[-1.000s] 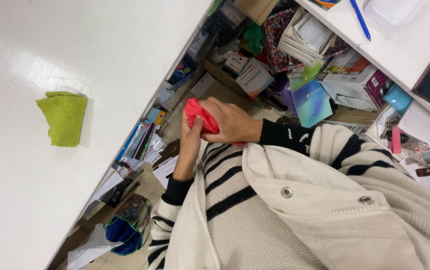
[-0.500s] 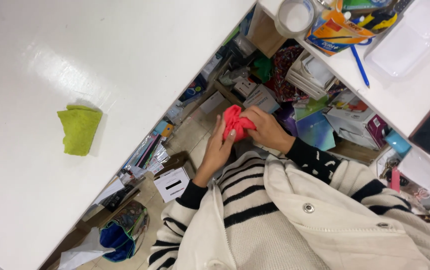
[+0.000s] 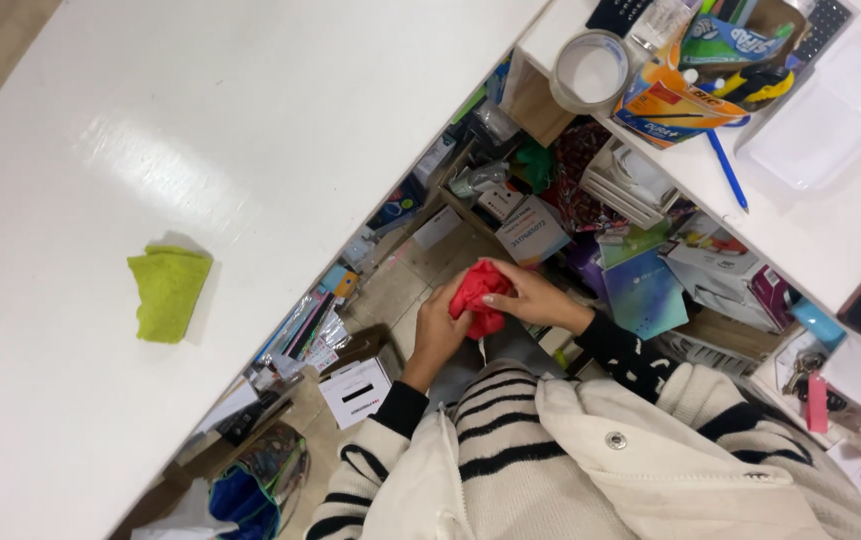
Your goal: Wiping a store counter with cleaning cloths.
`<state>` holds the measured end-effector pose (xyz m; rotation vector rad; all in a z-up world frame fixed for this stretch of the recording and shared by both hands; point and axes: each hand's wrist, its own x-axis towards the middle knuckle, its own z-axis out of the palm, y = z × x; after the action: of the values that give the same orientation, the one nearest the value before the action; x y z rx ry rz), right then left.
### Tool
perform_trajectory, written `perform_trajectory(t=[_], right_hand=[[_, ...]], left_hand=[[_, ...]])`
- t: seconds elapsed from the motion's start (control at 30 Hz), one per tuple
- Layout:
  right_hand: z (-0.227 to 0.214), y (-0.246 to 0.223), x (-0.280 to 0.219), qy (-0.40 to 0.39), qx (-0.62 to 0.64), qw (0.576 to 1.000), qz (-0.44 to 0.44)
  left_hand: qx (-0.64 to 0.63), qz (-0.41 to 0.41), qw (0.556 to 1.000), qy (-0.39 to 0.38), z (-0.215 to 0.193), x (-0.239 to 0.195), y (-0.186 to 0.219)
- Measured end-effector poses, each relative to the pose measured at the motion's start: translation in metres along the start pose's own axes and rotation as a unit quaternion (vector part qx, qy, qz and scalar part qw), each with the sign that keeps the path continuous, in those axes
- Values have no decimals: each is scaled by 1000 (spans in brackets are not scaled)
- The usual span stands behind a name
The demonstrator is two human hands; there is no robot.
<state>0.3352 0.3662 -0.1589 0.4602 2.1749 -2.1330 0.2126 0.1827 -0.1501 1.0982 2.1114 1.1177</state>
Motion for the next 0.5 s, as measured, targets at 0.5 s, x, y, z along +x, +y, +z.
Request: perform_trajectory(t=[0.5], right_hand=[[17,86,13,240,-35,965,96]], left_hand=[[-55,-91,994,-29,23,31,-105]])
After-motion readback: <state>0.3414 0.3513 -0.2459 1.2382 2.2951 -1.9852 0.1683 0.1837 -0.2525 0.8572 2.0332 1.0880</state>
